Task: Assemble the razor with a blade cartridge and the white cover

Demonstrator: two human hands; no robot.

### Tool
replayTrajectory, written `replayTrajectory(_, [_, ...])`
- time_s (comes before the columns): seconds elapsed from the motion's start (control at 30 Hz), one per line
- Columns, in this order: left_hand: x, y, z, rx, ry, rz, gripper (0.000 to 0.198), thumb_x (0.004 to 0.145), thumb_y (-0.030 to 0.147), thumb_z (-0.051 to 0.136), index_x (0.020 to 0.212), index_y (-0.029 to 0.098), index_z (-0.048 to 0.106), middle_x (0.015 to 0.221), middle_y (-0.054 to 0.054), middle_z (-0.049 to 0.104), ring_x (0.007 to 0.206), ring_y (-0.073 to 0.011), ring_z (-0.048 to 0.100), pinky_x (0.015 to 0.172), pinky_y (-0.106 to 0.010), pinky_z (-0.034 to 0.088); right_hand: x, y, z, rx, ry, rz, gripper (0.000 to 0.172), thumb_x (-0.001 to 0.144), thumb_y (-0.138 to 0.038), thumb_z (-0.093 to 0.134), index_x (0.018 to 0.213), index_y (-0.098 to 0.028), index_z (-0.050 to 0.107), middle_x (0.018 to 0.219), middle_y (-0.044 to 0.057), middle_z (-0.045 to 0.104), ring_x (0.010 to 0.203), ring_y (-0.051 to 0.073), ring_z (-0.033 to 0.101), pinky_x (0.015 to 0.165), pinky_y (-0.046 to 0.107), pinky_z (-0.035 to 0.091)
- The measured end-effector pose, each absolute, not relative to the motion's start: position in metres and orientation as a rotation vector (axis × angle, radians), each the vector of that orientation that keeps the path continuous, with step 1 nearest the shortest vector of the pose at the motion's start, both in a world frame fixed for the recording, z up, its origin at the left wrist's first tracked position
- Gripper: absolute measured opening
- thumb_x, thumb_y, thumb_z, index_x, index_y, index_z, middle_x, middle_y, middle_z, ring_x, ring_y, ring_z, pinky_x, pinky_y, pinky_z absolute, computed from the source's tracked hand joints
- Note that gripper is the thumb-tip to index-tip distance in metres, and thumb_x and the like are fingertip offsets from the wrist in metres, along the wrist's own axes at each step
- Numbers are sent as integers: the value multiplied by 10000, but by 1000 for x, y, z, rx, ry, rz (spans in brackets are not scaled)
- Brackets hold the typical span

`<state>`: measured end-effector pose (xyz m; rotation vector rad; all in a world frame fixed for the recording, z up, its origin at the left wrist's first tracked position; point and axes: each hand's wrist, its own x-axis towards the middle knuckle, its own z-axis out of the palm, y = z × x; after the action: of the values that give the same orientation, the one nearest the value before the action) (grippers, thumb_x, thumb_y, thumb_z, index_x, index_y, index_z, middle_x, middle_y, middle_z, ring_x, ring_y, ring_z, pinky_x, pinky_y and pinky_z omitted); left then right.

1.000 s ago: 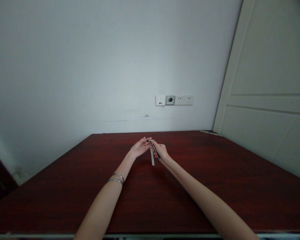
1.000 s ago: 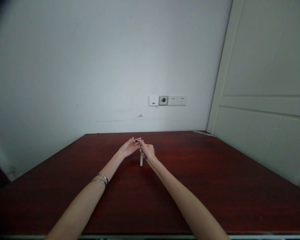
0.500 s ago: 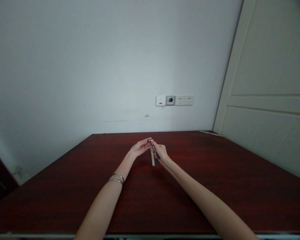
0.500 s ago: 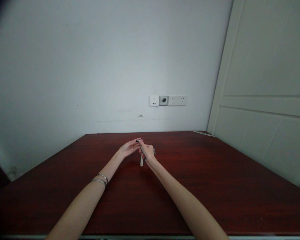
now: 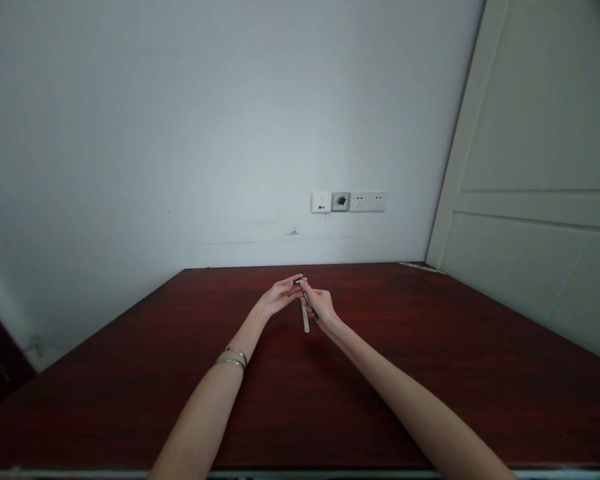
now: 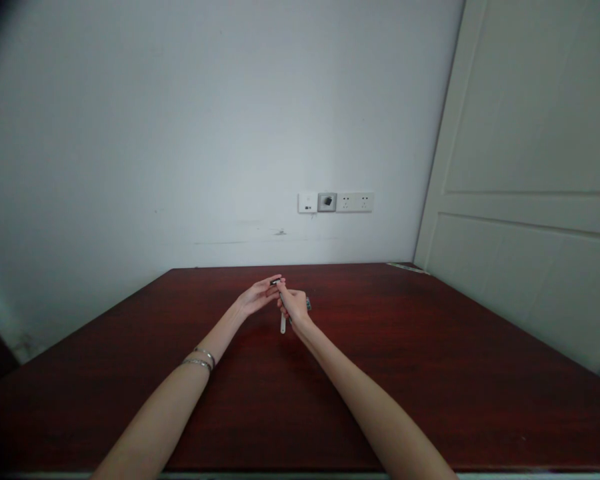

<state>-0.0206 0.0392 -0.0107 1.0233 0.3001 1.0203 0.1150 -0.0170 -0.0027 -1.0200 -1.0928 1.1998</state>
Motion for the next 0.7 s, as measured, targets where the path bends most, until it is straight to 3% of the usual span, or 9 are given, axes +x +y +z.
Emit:
replayTrajectory(0.37, [-21, 35, -7, 1026, 279, 1045, 378, 706, 50, 638, 1082, 55, 594, 1090, -169, 616, 962, -225, 604, 871, -334, 402, 118, -20, 3, -1004, -1133, 1213, 405, 696, -518, 564, 571, -133, 543, 377, -53, 427, 256, 27, 275, 246, 166, 175])
replayTrajectory(0.7, [-21, 39, -9, 1018, 307, 1042, 318, 749, 91, 611, 1067, 73, 605, 1067, -156, 632, 963, -207, 605, 913, -334, 386, 119, -18, 2, -1052, -1189, 1081, 456, 715, -523, 542, 451, -155, 491, 295, -47, 376, 250, 36, 268, 263, 169, 184])
